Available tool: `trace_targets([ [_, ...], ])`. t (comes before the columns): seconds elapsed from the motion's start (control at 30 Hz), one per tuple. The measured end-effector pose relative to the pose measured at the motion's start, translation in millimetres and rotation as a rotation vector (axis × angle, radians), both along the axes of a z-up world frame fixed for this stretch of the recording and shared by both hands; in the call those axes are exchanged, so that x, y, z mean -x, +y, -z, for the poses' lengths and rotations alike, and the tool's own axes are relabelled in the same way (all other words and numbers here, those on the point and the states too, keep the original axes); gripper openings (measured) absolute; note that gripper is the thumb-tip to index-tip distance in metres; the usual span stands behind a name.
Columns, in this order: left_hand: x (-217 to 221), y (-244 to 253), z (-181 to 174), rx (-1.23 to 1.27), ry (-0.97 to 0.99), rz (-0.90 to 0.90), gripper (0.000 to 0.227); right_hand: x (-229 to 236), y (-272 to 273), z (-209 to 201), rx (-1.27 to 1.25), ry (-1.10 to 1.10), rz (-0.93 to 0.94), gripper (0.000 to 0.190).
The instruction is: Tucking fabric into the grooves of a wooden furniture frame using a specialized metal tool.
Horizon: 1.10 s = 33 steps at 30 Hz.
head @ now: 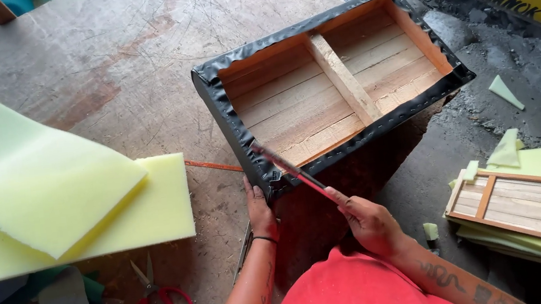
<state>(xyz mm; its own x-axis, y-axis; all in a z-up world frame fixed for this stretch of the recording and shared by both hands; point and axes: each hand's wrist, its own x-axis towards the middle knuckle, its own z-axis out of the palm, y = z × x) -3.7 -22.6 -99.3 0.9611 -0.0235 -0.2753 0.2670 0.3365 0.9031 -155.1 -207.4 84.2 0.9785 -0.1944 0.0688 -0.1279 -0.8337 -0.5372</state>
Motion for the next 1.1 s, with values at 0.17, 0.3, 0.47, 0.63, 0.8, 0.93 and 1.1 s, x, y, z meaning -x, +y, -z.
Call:
trace_targets([
  [0.17, 2, 3, 4, -0.106, -0.016, 0.049, 0.057, -12, 14, -16, 0.022, 0.122, -0.086, 0.049],
  [0.3, -6, 1, 23, 0.114, 0.042, -0.008, 0.057, -15, 9, 6, -0.02, -0.002, -0.048, 0.053],
  [0.47, -5, 0, 30, 0.096, 0.007, 0.021, 0.057, -35, 16, -29, -0.034, 0.239, -0.036, 0.05],
  [0.63, -3, 4, 17, 0.013, -0.033, 0.06, 0.058, -44, 8, -14, -0.053, 0.169, 0.027, 0.053],
  [0.8, -1, 12, -4, 0.005, 0.007, 0.082, 0.06, -61, 4, -32, -0.095, 0.215, -0.018, 0.049],
  [0.93, 4, 16, -13, -0.075, 0.026, 0.07, 0.06, -50, -12, 0, -0.172, 0.151, 0.022, 0.05],
  [1.1, -3, 22, -33, -0.359, 0.006, 0.137, 0.058, -52, -20, -21, -0.308, 0.203, 0.021, 0.049],
])
